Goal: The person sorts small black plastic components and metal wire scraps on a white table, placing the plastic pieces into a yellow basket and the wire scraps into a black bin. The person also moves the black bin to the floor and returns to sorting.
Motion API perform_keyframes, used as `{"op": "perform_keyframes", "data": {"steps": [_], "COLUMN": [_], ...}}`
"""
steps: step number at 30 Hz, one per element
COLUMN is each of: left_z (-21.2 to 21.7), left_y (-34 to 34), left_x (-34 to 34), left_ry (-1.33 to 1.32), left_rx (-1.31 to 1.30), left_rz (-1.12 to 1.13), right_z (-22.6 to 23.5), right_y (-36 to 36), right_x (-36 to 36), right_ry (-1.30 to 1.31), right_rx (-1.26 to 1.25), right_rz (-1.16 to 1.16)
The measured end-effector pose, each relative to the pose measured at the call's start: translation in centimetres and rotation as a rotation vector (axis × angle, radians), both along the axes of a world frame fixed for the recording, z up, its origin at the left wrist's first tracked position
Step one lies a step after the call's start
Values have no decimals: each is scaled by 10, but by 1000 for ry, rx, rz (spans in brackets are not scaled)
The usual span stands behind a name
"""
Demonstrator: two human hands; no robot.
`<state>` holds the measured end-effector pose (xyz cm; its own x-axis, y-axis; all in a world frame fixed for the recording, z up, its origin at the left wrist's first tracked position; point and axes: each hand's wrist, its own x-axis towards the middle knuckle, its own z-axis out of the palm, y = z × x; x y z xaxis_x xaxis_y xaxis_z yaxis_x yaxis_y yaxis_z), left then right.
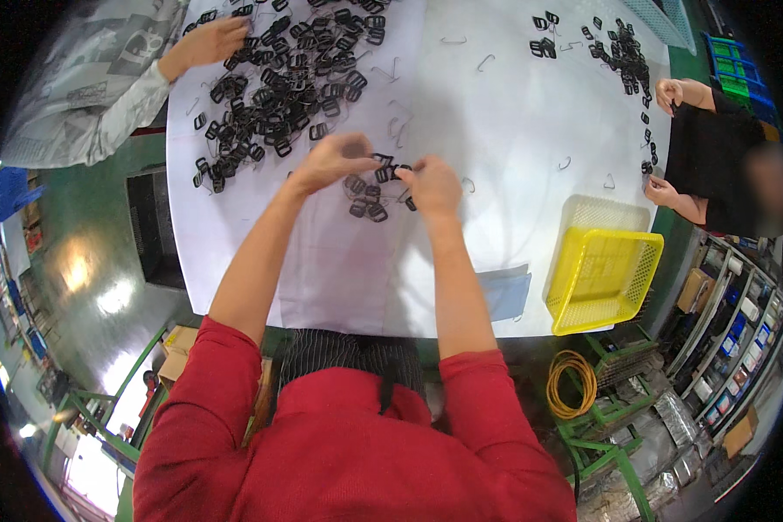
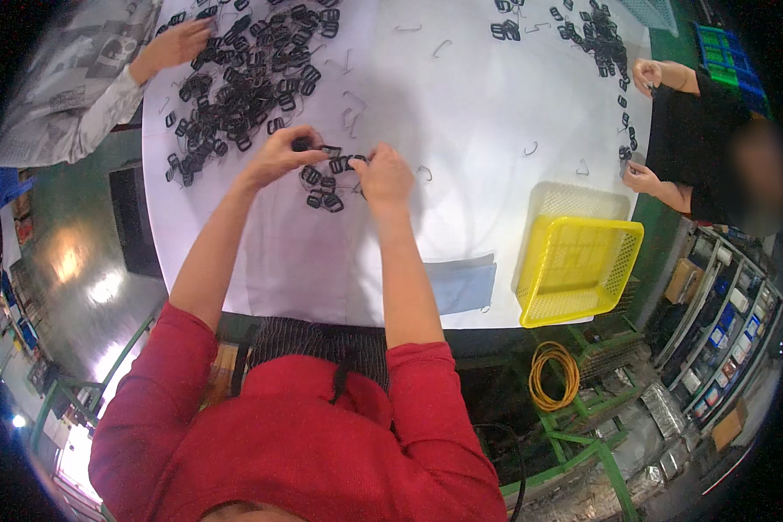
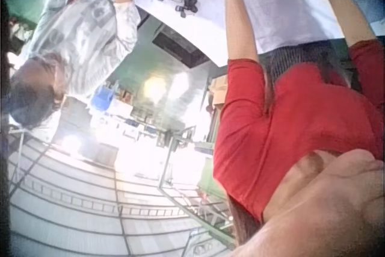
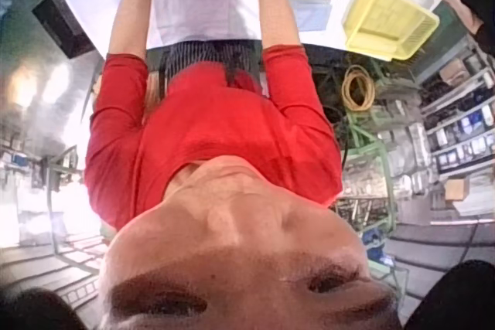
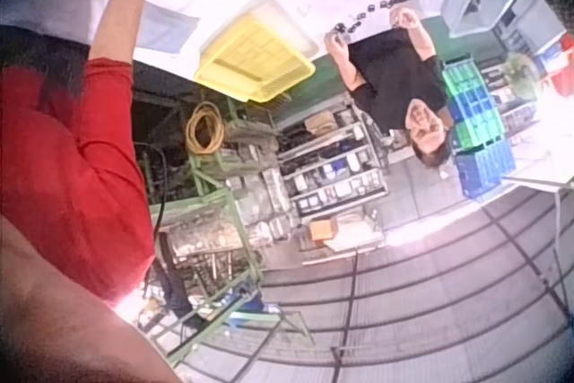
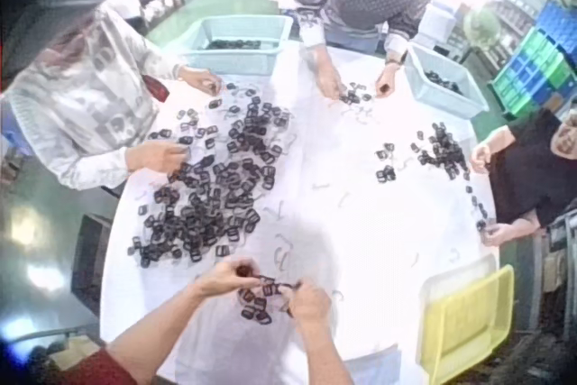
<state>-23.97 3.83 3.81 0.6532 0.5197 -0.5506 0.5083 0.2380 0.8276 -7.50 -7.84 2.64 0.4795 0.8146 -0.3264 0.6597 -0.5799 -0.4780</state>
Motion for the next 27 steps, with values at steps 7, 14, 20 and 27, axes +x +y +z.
{"op": "perform_keyframes", "data": {"steps": [7, 14, 20, 27], "left_z": [21, -20, 3, 21], "left_y": [13, -21, -4, 3], "left_x": [-45, -6, -39, -104], "left_ry": [-412, 285, 10, -357], "left_rx": [-485, 735, 65, -543], "left_rz": [355, 24, 266, 293], "right_z": [1, 11, -10, 42], "right_y": [-16, -5, 11, -46], "right_x": [13, 8, -25, 22], "right_ry": [1026, 980, 82, 1660], "right_rx": [73, 21, -40, 397], "right_rz": [-113, -188, 36, -438]}}
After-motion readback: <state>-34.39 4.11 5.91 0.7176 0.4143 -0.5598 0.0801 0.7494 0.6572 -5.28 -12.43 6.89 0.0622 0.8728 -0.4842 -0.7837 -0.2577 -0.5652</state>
